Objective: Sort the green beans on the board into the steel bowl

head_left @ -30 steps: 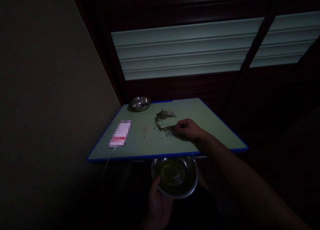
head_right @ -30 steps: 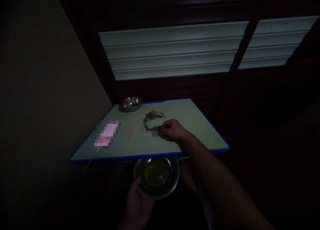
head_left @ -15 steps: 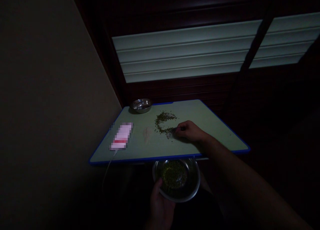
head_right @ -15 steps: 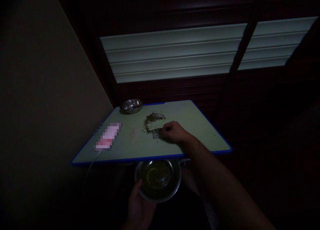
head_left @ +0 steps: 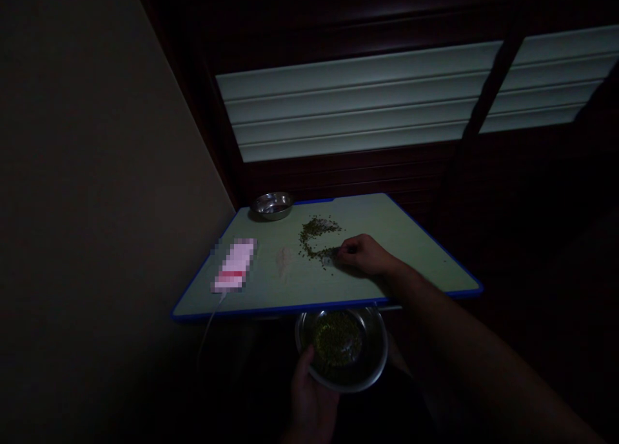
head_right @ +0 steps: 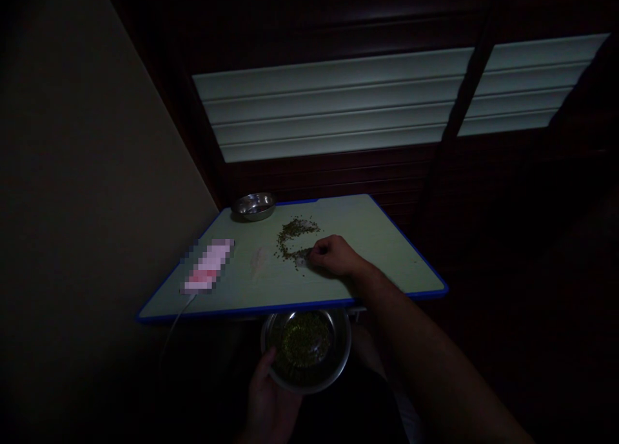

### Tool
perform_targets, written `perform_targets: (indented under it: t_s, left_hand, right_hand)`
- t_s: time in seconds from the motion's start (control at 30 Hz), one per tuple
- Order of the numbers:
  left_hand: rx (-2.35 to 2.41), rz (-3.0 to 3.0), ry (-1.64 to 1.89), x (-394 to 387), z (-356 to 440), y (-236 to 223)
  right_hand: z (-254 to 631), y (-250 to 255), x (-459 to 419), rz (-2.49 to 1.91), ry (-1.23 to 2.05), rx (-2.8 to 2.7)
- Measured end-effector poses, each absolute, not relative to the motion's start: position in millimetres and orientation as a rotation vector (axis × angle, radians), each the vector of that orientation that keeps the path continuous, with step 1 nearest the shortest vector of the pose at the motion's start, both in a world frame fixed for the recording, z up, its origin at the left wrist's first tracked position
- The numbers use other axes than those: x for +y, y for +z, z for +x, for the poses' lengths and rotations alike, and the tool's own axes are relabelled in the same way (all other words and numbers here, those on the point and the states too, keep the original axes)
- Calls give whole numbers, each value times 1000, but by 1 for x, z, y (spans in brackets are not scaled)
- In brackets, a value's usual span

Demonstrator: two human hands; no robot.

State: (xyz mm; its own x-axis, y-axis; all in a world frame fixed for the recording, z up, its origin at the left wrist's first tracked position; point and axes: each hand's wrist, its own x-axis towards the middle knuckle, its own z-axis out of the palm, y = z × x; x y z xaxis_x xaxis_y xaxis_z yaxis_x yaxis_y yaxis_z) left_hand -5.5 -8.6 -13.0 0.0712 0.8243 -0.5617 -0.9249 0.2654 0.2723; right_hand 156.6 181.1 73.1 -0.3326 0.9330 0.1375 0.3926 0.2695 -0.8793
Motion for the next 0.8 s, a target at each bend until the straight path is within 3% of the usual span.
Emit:
perform_targets:
  t_s: [0.47,0.8]
  left_hand:
    - [701,-222,1327,-6,-4,-12]
    - [667,-206,1337,-7,-5,-14]
  right_hand:
    - [156,71,183,-1162,1026,-1933]
    - [153,68,187,-1281,816,-1959]
